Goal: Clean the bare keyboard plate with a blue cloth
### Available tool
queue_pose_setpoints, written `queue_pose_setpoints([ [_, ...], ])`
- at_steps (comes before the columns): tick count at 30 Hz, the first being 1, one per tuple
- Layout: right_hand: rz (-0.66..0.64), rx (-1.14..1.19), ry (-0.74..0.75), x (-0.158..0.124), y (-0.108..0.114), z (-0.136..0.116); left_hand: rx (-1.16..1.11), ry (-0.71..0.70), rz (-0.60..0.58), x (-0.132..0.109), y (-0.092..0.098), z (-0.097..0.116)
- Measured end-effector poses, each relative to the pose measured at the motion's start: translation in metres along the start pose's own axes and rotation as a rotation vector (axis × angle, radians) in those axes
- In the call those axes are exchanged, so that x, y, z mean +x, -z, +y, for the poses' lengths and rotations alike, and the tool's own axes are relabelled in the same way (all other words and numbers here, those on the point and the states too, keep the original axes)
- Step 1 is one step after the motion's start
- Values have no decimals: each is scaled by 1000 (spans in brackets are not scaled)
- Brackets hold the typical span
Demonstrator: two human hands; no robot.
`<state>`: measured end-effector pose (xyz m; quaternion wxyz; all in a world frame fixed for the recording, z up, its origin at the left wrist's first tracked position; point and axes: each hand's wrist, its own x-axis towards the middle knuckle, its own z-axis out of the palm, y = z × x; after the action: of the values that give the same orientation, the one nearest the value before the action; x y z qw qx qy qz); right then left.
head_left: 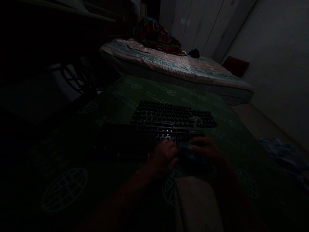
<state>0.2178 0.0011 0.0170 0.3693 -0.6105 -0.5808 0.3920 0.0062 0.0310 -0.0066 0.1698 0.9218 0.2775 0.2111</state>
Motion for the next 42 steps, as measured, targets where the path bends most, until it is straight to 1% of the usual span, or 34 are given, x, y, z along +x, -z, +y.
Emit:
queue_pose_setpoints([
  [3, -20, -6, 11, 0, 0, -2, -6, -1, -6, 0, 1, 0],
  [9, -114, -15, 75, -2, -4, -12, -9, 0, -2, 0, 1, 1],
  [11, -109, -12, 65, -2, -6, -14, -9, 1, -3, 0, 1, 1],
  [16, -39, -10, 53, 0, -8, -12, -10, 11, -4, 0, 2, 1],
  [21, -147, -70, 89, -1, -5, -10, -11, 15, -15, 0, 2, 1],
  [25, -112, -82, 78, -2, -6, -11, -8, 15, -17, 0, 2, 1],
  [30, -147, -36, 43, -3, -8, -13, -12, 9, -10, 0, 2, 1],
  [35, -137, -43, 71, -1, -8, -15, -24, 12, -9, 0, 3, 1],
  [40, -207, -44, 73, -1, -8, -16, -49, 14, 17, -1, 3, 1],
  [42, -199, -39, 62, -1, -8, -16, -56, 18, 20, -1, 3, 1],
])
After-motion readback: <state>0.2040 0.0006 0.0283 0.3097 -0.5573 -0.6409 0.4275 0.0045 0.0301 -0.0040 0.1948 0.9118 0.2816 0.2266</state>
